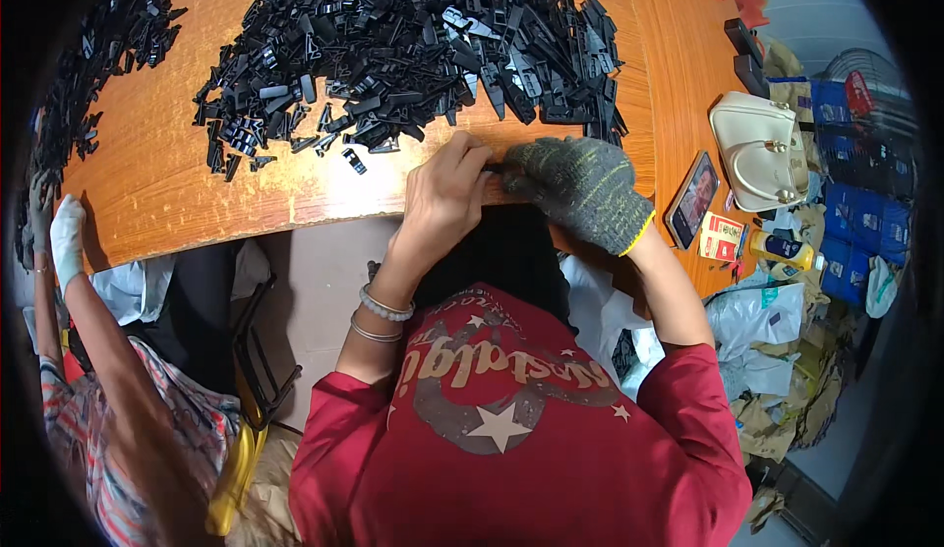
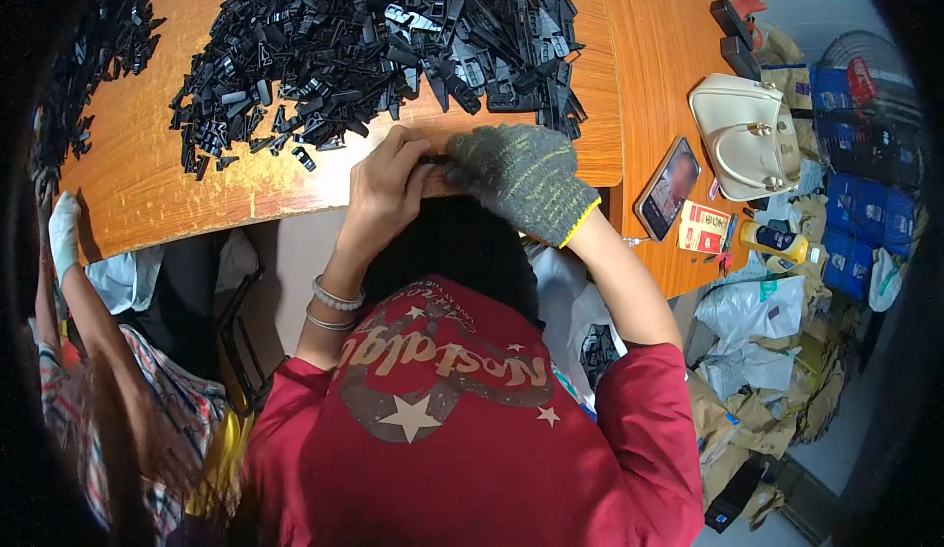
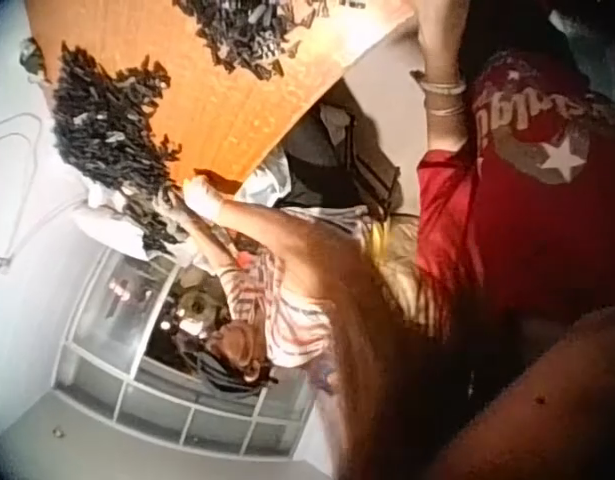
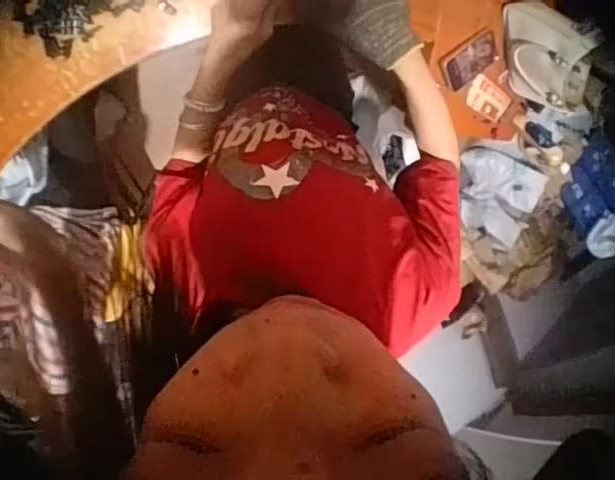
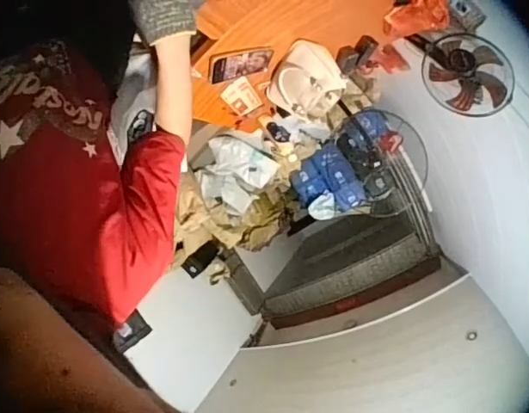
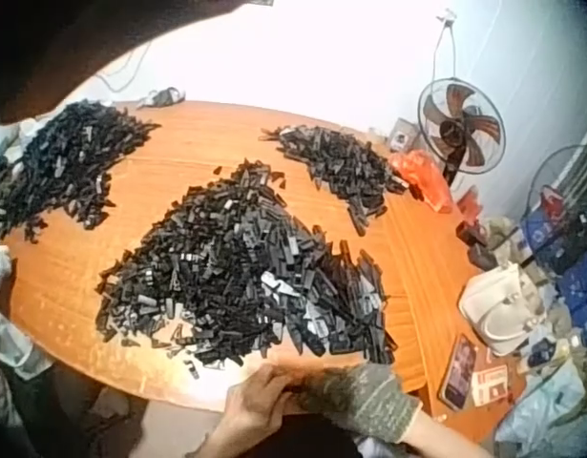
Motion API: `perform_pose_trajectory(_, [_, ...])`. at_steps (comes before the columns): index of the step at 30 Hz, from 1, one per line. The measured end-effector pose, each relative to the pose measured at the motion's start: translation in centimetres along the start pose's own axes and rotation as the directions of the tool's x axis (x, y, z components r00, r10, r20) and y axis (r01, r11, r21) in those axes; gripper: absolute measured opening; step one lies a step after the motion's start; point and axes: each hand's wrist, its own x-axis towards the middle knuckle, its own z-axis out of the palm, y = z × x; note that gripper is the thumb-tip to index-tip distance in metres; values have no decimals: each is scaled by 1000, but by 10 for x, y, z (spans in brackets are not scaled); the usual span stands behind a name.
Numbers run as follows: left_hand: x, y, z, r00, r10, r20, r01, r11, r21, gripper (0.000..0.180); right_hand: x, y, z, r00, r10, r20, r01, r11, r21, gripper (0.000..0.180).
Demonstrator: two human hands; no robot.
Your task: The recorder is manually assembling two small black plastic components by snapping them together.
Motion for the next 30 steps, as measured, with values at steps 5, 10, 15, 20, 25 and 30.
perform_pose_trajectory(5, [-2, -2, 1, 999, 10, 41, -10, 1000, -7, 24, 21, -16, -1, 979, 40, 200, -22, 995, -93, 26])
perform_pose_trajectory(10, [-5, -3, 5, 1000, 17, 9, -17, 1000, 20, 24, 24, -9, 7, 972, -130, 196, 155, 981, -120, 26])
perform_pose_trajectory(15, [-2, -7, 7, 999, 36, -1, -36, 999, 0, 24, 24, -20, 8, 985, -34, 169, 60, 986, -153, 22])
perform_pose_trajectory(20, [1, -3, 1, 999, -15, 49, 13, 999, 49, 20, 29, -26, 6, 986, -35, 165, 67, 979, -193, 20])
perform_pose_trajectory(25, [0, -4, 4, 999, 26, 25, -27, 999, 46, 14, 28, -21, 4, 989, -43, 140, 77, 965, -251, 22])
perform_pose_trajectory(30, [-2, -6, 4, 999, 6, 37, -8, 998, 63, 16, 23, -28, 8, 995, 5, 100, 26, 952, -306, 25])
